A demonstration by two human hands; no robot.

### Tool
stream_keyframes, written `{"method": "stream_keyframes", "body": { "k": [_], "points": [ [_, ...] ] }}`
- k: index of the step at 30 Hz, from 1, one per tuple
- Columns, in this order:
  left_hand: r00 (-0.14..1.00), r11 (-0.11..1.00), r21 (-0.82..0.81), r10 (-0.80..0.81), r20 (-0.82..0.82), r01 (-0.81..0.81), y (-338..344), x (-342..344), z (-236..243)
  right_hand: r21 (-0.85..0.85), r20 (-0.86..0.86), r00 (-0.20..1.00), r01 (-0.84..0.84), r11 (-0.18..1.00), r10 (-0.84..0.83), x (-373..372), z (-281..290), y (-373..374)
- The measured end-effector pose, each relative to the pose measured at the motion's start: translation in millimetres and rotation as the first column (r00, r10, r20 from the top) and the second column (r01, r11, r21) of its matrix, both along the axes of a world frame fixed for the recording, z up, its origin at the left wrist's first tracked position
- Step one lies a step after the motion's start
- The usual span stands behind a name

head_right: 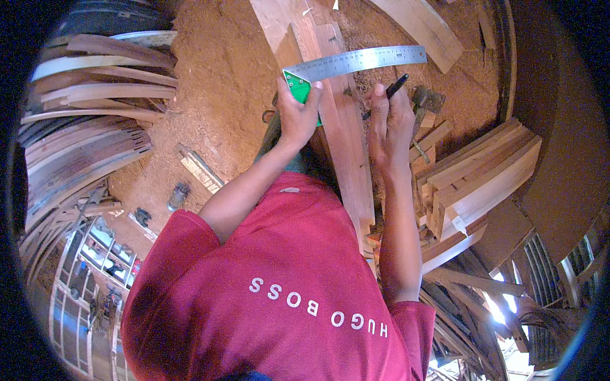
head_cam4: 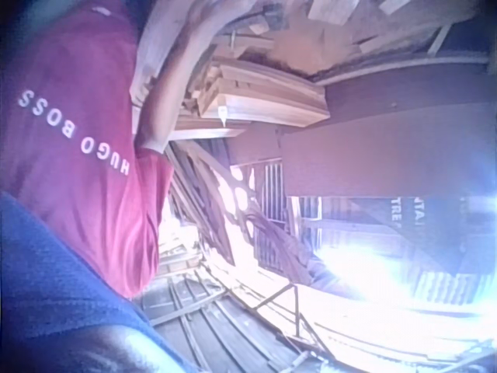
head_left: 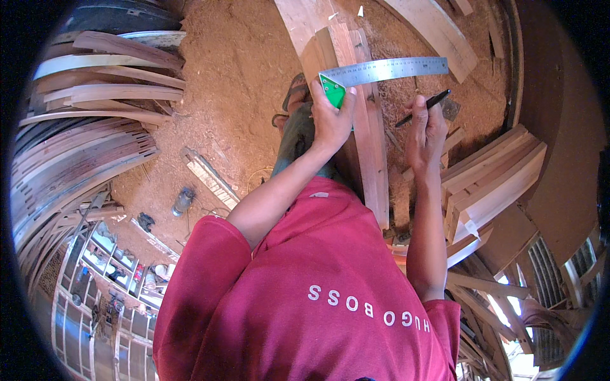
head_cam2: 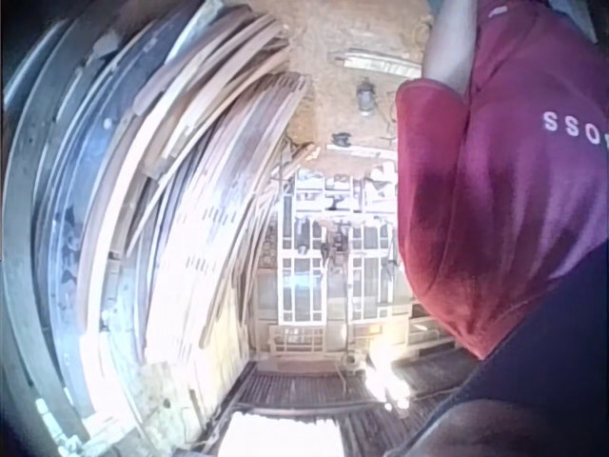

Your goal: The person uses a square and a pencil to mark lines on a wooden plank, then uses an electric hand planer to smooth the surface of the wood.

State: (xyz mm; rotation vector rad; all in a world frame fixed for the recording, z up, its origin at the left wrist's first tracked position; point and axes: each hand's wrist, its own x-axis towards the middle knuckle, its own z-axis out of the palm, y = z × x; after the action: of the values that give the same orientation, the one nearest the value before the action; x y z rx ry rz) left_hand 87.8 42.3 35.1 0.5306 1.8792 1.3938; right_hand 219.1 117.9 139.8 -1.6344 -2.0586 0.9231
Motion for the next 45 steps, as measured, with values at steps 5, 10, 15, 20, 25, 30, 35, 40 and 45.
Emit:
{"method": "stream_keyframes", "body": {
  "k": [5, 10, 15, 20, 25, 30, 35, 40, 45],
  "points": [
    [0.997, 0.999, -0.039, -0.004, 0.078, 0.007, 0, -2, 7, -0.061, -0.070, 0.991, 0.112, 0.992, -0.116, -15, 2, 11],
    [1.000, 0.999, -0.048, -0.016, 0.026, 0.017, -1, 0, 3, -0.078, -0.175, 0.978, 0.103, 0.992, -0.116, -28, -4, 23],
    [1.000, 0.999, -0.039, -0.022, -0.013, 0.021, 0, 0, 3, -0.039, -0.184, 0.981, 0.059, 0.997, -0.066, -41, -7, 31],
    [1.000, 0.999, -0.036, -0.019, 0.012, 0.019, -1, 0, 1, -0.016, -0.161, 0.986, 0.043, 0.999, -0.045, -43, -28, 40],
    [1.000, 0.999, -0.044, -0.016, 0.021, 0.017, 0, 0, 2, -0.010, -0.147, 0.989, 0.003, 1.000, -0.005, -64, -33, 49],
    [0.999, 1.000, -0.012, -0.028, -0.035, 0.028, 0, 1, 0, 0.003, -0.121, 0.989, -0.084, 0.996, 0.084, -68, -55, 51],
    [0.999, 1.000, -0.016, -0.027, -0.033, 0.026, 0, 2, 1, 0.046, -0.070, 0.990, -0.119, 0.992, 0.122, -68, -56, 51],
    [1.000, 0.999, -0.034, -0.020, -0.021, 0.020, 1, 2, -2, 0.072, -0.043, 0.993, -0.103, 0.992, 0.106, -58, -52, 55],
    [1.000, 0.999, -0.036, -0.011, 0.000, 0.011, 0, 4, -1, 0.183, 0.089, 0.991, -0.117, 0.976, 0.102, -49, -47, 68]
  ]
}}
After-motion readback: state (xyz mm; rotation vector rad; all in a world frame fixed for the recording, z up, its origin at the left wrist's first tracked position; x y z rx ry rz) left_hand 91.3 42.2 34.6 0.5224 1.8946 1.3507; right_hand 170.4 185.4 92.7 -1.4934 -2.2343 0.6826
